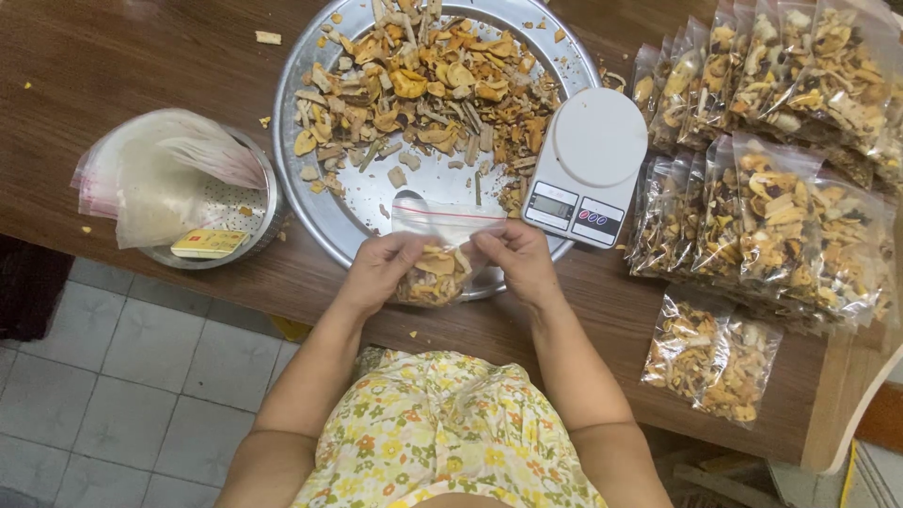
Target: The person scoops dried mushroom pieces from a metal tray into small plastic bags using a spoon, weighs each bag on a digital scale, and places the sealed bags on the table. The process is repeated multiple times throughout the clip.
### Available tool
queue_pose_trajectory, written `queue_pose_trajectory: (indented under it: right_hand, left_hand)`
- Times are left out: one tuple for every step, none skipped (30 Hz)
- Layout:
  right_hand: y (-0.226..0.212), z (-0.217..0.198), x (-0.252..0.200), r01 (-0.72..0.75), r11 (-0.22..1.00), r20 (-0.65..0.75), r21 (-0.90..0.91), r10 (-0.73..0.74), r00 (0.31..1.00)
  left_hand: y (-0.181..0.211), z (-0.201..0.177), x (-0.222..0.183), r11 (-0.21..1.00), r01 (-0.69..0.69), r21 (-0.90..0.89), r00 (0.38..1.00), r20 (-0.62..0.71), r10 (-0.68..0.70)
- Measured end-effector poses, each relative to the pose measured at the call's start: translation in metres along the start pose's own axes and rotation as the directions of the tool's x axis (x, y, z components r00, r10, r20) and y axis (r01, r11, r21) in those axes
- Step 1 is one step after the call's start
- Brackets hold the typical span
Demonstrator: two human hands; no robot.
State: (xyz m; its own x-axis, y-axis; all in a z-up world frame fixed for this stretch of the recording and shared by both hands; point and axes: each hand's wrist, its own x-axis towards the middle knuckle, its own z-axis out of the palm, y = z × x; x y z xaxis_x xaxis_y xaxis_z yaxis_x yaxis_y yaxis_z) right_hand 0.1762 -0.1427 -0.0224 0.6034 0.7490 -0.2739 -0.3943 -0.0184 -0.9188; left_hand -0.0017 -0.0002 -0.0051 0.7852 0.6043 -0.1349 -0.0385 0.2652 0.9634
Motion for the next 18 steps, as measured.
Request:
queue_pose_trajectory:
  right_hand:
    - [0.002, -0.001, -0.002, 0.026, 0.999, -0.010, 0.019, -0.026, 1.000]
    - [0.003, 0.002, -0.005, 0.028, 0.999, -0.010, 0.019, -0.028, 1.000]
    - [0.004, 0.004, -0.007, 0.049, 0.999, -0.011, 0.019, -0.049, 0.999]
    - [0.006, 0.006, -0.011, 0.068, 0.998, -0.012, 0.019, -0.068, 0.998]
    - [0.003, 0.009, -0.013, 0.066, 0.998, -0.012, 0.018, -0.066, 0.998]
    - [-0.001, 0.011, -0.015, 0.100, 0.995, 0.002, -0.015, -0.100, 0.995]
    - [-0.004, 0.014, -0.017, 0.135, 0.990, 0.017, -0.048, -0.134, 0.991]
    - [-0.012, 0.019, -0.019, 0.137, 0.989, 0.018, -0.049, -0.136, 0.991]
    - [-0.019, 0.024, -0.020, 0.167, 0.985, 0.016, -0.039, -0.166, 0.986]
    - [-0.026, 0.030, -0.023, 0.194, 0.981, 0.010, -0.027, -0.194, 0.981]
    - [-0.021, 0.029, -0.022, 0.194, 0.981, 0.009, -0.027, -0.194, 0.981]
    - [-0.015, 0.029, -0.021, 0.217, 0.974, -0.008, -0.061, -0.218, 0.976]
    - [-0.010, 0.028, -0.020, 0.239, 0.966, -0.024, -0.096, -0.242, 0.970]
    - [-0.011, 0.028, -0.020, 0.241, 0.966, -0.025, -0.095, -0.245, 0.969]
    - [-0.011, 0.028, -0.020, 0.256, 0.961, -0.001, -0.104, -0.258, 0.966]
    - [-0.011, 0.028, -0.021, 0.270, 0.956, 0.024, -0.114, -0.269, 0.963]
    - [-0.011, 0.027, -0.021, 0.270, 0.956, 0.025, -0.114, -0.269, 0.963]
    - [-0.011, 0.026, -0.021, 0.267, 0.959, 0.018, -0.097, -0.267, 0.964]
  left_hand:
    - [0.001, 0.001, -0.001, 0.999, -0.039, 0.006, 0.999, -0.017, 0.039]
    - [0.010, 0.003, 0.001, 0.999, -0.040, 0.005, 0.999, -0.017, 0.041]
    - [0.020, 0.005, 0.002, 0.997, -0.071, 0.018, 0.997, 0.010, 0.071]
    - [0.029, 0.006, 0.002, 0.995, -0.099, 0.030, 0.995, 0.036, 0.098]
    - [0.031, 0.010, 0.001, 0.995, -0.098, 0.029, 0.995, 0.035, 0.097]
    - [0.034, 0.014, 0.000, 0.995, -0.096, 0.020, 0.995, -0.033, 0.096]
    - [0.037, 0.018, -0.001, 0.995, -0.094, 0.012, 0.990, -0.100, 0.095]
    - [0.035, 0.019, 0.000, 0.995, -0.097, 0.011, 0.990, -0.101, 0.097]
    - [0.033, 0.020, 0.000, 0.994, -0.106, 0.007, 0.989, -0.108, 0.106]
    - [0.031, 0.020, -0.001, 0.994, -0.111, 0.004, 0.987, -0.114, 0.111]
    - [0.029, 0.020, -0.002, 0.994, -0.111, 0.004, 0.987, -0.113, 0.111]
    - [0.027, 0.021, -0.003, 0.993, -0.111, 0.030, 0.988, -0.108, 0.114]
    - [0.025, 0.021, -0.004, 0.992, -0.112, 0.057, 0.988, -0.103, 0.117]
    - [0.032, 0.022, -0.006, 0.992, -0.113, 0.058, 0.988, -0.101, 0.118]
    - [0.039, 0.023, -0.008, 0.991, -0.107, 0.078, 0.991, -0.073, 0.113]
    - [0.045, 0.025, -0.010, 0.990, -0.101, 0.098, 0.993, -0.049, 0.106]
    - [0.045, 0.025, -0.009, 0.990, -0.102, 0.098, 0.993, -0.049, 0.107]
    - [0.044, 0.025, -0.008, 0.991, -0.107, 0.086, 0.992, -0.060, 0.112]
